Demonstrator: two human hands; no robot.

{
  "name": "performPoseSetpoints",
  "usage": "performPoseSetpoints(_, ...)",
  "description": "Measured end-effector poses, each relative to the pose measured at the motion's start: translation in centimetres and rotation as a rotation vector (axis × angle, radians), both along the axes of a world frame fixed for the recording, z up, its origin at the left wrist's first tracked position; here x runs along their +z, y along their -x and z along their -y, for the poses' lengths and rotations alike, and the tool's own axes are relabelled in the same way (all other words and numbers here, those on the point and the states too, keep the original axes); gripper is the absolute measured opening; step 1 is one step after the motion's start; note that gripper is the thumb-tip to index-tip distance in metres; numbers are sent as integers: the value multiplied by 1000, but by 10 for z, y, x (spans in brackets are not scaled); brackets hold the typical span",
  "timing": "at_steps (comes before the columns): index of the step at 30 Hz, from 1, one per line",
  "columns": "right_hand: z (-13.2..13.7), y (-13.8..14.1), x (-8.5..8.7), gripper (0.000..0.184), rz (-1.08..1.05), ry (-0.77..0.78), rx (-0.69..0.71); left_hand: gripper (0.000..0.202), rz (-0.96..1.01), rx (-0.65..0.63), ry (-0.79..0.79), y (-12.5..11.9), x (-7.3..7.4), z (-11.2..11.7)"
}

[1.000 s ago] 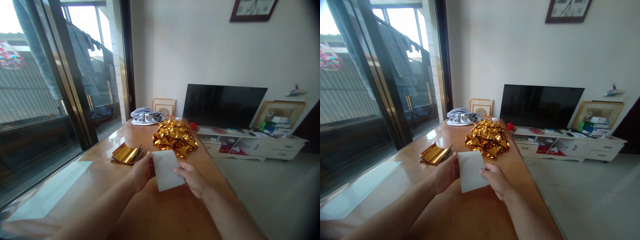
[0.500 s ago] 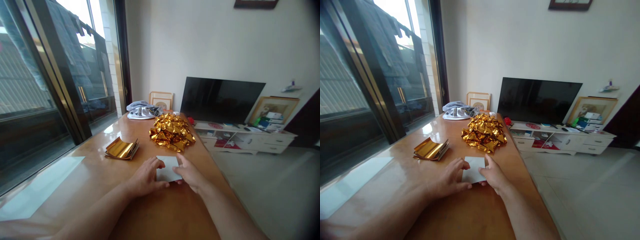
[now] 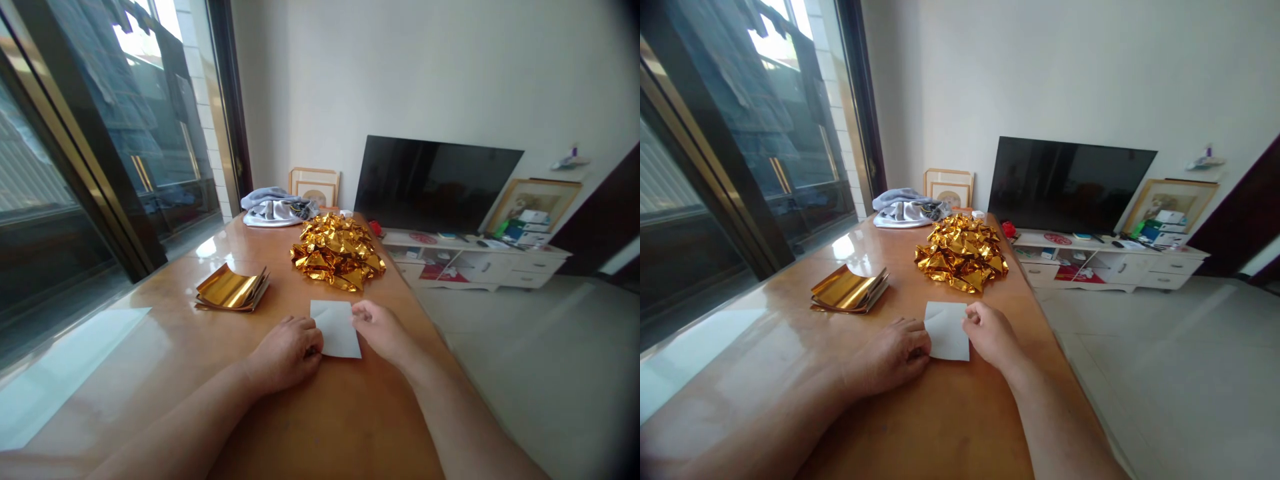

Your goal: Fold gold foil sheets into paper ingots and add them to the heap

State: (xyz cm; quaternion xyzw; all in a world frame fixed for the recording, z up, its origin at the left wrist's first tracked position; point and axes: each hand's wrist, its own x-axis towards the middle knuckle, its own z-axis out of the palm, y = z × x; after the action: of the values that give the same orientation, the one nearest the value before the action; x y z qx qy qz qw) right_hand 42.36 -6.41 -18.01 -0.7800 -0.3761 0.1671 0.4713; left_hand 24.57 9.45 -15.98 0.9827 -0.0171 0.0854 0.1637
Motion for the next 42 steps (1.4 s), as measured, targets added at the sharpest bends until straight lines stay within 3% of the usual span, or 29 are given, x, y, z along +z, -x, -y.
performPoseSetpoints(3,7,2,7,9,197,49,137,5,7,4,-2,-1,-3,-1)
performPoseSetpoints(7,13,14,12,4,259,141,371,8,-1,14,-5,-1,-3,0)
performPoseSetpoints(15,17,11,13,10,290,211,477,10,-18,74,20,0,0,4)
performPoseSetpoints(20,18,7,16,13,262,234,455,13,-18,80,35,3,0,6)
performPoseSetpoints(27,18,2,6,15,249,280,387,22,-94,168,59,3,4,4)
performPoseSetpoints(33,16,2,4,18,269,279,343,21,-125,171,68,5,11,5)
performPoseSetpoints(42,15,3,0,16,282,306,292,28,-119,195,45,4,7,2)
